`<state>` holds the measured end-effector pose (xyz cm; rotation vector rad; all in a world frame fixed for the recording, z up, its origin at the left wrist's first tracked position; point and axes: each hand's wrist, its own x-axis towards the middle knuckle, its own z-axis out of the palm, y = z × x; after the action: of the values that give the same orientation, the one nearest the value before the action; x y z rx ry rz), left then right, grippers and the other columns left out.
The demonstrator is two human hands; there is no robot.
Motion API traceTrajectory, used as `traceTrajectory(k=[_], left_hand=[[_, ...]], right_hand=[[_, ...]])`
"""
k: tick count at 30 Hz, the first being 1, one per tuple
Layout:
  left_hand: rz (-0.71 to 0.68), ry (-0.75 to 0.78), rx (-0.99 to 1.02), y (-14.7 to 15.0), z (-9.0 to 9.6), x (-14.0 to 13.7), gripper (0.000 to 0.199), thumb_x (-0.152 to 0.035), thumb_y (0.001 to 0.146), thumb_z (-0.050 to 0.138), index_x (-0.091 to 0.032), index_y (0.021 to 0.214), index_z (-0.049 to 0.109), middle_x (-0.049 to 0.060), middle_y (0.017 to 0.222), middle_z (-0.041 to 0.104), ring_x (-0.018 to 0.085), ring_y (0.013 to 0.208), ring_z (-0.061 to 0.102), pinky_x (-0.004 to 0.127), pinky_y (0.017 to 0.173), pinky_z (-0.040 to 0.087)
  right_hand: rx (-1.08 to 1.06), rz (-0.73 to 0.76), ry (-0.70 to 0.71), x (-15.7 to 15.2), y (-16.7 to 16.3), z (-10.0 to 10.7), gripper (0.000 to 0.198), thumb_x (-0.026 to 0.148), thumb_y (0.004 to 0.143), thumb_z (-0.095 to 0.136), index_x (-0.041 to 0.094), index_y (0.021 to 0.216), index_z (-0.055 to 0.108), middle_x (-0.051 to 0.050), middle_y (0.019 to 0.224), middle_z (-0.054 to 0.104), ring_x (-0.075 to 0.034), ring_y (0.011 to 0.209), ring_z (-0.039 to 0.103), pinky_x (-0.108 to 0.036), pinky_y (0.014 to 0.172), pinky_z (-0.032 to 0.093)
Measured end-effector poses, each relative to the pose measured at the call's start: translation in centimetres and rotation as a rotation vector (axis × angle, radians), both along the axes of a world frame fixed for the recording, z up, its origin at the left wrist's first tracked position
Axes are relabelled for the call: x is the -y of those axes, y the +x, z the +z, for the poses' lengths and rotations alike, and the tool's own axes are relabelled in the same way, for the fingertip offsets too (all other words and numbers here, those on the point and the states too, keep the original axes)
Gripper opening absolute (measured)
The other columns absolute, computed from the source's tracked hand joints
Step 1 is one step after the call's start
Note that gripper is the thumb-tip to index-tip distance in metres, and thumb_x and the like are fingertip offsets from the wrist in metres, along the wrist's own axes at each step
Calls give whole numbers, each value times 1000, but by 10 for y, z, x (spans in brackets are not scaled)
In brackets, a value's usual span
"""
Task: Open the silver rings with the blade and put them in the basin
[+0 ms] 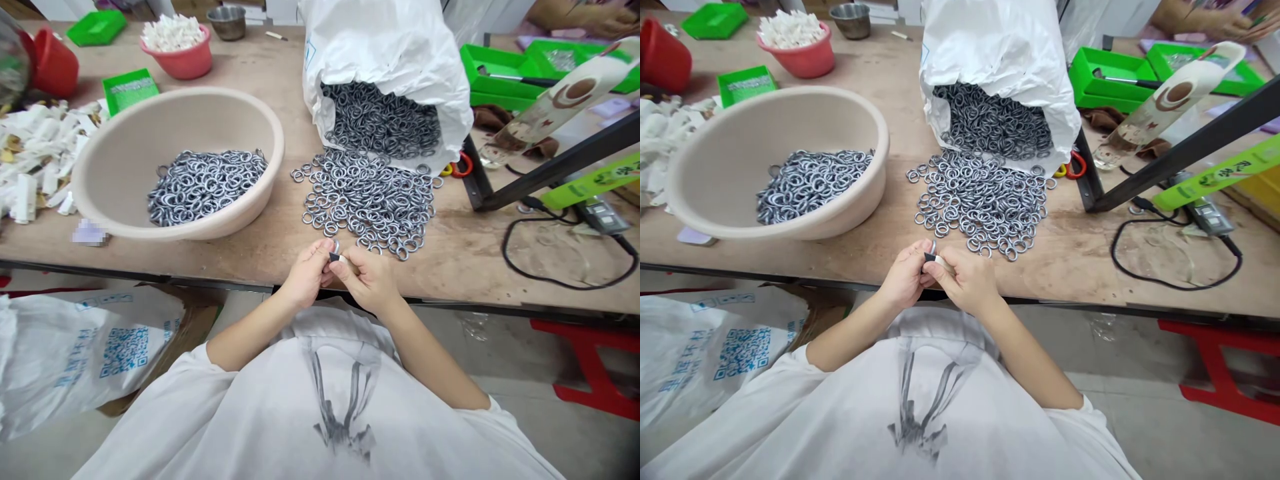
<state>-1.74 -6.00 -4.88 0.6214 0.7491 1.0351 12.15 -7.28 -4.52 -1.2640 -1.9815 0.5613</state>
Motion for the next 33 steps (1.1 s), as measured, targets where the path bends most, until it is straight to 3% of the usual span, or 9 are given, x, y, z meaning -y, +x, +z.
traceTrajectory(k=[4, 7, 10, 13, 18, 23, 26, 28, 33], left_hand=[[-36, 11, -18, -4, 0, 1, 50, -56, 76, 75, -19, 70, 41, -10, 52, 33, 2, 38, 23, 16, 38, 20], [-128, 47, -47, -9, 1, 7, 49, -57, 79, 71, -19, 68, 43, -9, 51, 34, 3, 39, 26, 17, 39, 26], [-135, 62, -85, -16, -1, 8, 48, -57, 79, 72, -17, 67, 46, -7, 54, 43, 4, 41, 34, 18, 42, 33], [-72, 69, -157, -25, -4, 2, 45, -54, 76, 76, -15, 72, 54, -1, 66, 59, 4, 45, 45, 18, 46, 39], [-10, 64, -195, -32, 0, -10, 42, -44, 70, 82, -14, 94, 66, 3, 71, 68, 6, 49, 55, 17, 51, 46], [7, -22, -163, -32, 5, -16, 39, -38, 67, 80, -13, 94, 66, 3, 77, 67, 10, 58, 59, 20, 50, 51], [28, 2, -182, -27, 5, -19, 36, -42, 69, 79, -15, 84, 61, -1, 75, 61, 7, 52, 50, 16, 39, 35], [51, 130, -268, -21, 2, -19, 34, -44, 75, 77, -16, 82, 59, -4, 69, 54, 5, 50, 41, 16, 41, 28], [-9, 503, -553, -13, -4, -20, 34, -49, 88, 65, -16, 79, 60, -1, 71, 54, 10, 67, 46, 21, 64, 39]], right_hand=[[-111, -29, -74, -16, 3, -11, 44, 53, 97, 46, 22, 67, 51, 3, 58, 47, -12, 55, 44, -27, 57, 31], [-140, -250, -79, -41, 10, -12, 45, 55, 98, 42, 22, 70, 54, 3, 58, 49, -14, 57, 47, -27, 58, 33], [119, -364, -108, -64, 10, 0, 36, 55, 94, 51, 22, 82, 63, 0, 65, 61, -18, 63, 55, -28, 61, 35], [411, -322, -132, -78, -2, 15, 30, 45, 90, 62, 23, 110, 65, -9, 104, 73, -24, 83, 65, -31, 68, 40], [658, -289, -233, -95, -13, 18, 24, 34, 95, 56, 19, 111, 66, -13, 114, 71, -26, 96, 67, -33, 74, 44], [510, -333, -200, -89, 3, 20, 25, 44, 95, 56, 22, 99, 66, -10, 108, 70, -24, 92, 64, -30, 72, 40], [335, -281, -169, -69, 12, 23, 26, 39, 98, 50, 20, 85, 63, -6, 96, 67, -18, 83, 59, -28, 68, 36], [179, -158, -211, -55, 17, 24, 28, 38, 97, 49, 20, 77, 58, -1, 78, 61, -15, 72, 53, -26, 64, 33], [-137, 39, -390, -35, 23, 27, 32, 43, 91, 53, 19, 70, 54, 5, 63, 48, -11, 61, 41, -24, 58, 29]])
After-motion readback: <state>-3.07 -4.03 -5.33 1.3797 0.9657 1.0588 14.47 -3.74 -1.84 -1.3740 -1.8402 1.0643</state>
